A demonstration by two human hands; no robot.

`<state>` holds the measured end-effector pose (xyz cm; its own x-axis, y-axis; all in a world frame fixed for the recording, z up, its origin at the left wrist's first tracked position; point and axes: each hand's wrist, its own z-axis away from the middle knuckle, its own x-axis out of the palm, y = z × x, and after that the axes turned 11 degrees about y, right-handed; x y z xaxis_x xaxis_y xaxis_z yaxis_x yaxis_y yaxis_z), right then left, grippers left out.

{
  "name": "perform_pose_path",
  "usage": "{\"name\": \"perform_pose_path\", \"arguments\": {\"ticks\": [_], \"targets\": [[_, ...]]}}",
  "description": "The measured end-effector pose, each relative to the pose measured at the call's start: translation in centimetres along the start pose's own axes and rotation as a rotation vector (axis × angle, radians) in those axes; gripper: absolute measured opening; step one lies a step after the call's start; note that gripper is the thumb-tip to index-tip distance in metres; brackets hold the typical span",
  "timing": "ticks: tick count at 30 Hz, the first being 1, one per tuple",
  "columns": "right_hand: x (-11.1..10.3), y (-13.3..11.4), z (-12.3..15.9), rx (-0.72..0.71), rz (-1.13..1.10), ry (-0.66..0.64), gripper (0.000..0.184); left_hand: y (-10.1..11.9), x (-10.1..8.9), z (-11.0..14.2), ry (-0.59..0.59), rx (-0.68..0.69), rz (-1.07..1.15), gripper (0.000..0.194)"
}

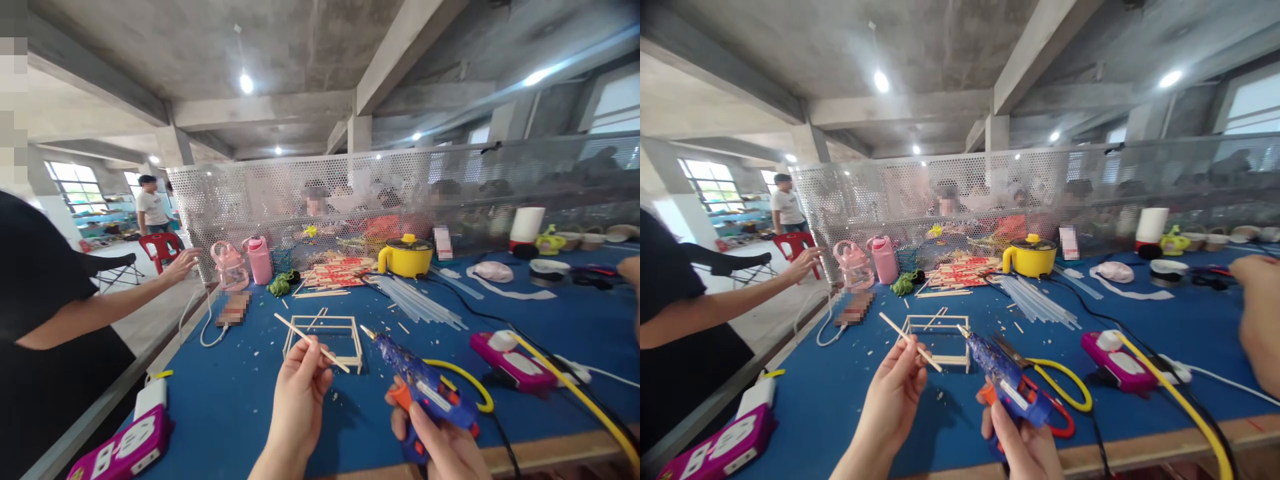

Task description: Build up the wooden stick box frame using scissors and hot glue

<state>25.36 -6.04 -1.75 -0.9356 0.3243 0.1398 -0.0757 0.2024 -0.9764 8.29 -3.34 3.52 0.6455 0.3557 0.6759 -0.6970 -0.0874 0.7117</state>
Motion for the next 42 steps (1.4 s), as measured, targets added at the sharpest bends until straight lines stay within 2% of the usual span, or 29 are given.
{"name": "perform_pose_path", "arguments": {"ticks": [3, 6, 10, 13, 17, 19, 21, 25, 30, 42], "targets": [[0.4, -0.5, 0.1, -0.001, -0.041, -0.022, 0.037, 0.0, 0.2, 0.1, 0.0, -0.044, 0.02, 0.026], [1.4, -1.2, 0.1, -0.008, -0.103, -0.065, 0.037, -0.4, 0.6, 0.7, -0.058, -0.07, 0.02, 0.026], [2.9, -1.7, -0.2, 0.042, -0.148, -0.052, 0.034, -1.0, 0.8, 1.6, -0.144, -0.103, -0.013, 0.026], [3.2, -1.8, -0.1, 0.059, -0.207, -0.043, 0.031, -1.2, 0.7, 1.7, -0.142, -0.138, -0.008, 0.021], [1.7, -1.8, 0.4, 0.021, -0.222, -0.08, 0.032, -0.5, 0.5, 0.7, 0.004, -0.15, 0.065, 0.005], [0.3, -1.5, 0.8, 0.004, -0.144, -0.058, 0.034, 0.2, 0.5, 0.0, 0.091, -0.139, 0.103, 0.009], [-1.0, -1.2, 1.1, -0.011, -0.054, -0.043, 0.032, 0.8, 0.7, -0.5, 0.128, -0.134, 0.137, 0.01], [-2.2, -0.8, 1.6, -0.049, -0.022, -0.119, 0.027, 1.4, 1.0, -0.6, 0.134, -0.136, 0.171, 0.01], [-1.7, -1.1, 2.0, -0.055, -0.02, -0.096, 0.029, 1.2, 1.3, -0.2, 0.116, -0.163, 0.162, 0.01], [-2.0, -0.3, 1.4, -0.12, 0.009, -0.227, 0.028, 1.2, 1.4, 0.1, 0.094, -0.168, 0.143, 0.013]]}}
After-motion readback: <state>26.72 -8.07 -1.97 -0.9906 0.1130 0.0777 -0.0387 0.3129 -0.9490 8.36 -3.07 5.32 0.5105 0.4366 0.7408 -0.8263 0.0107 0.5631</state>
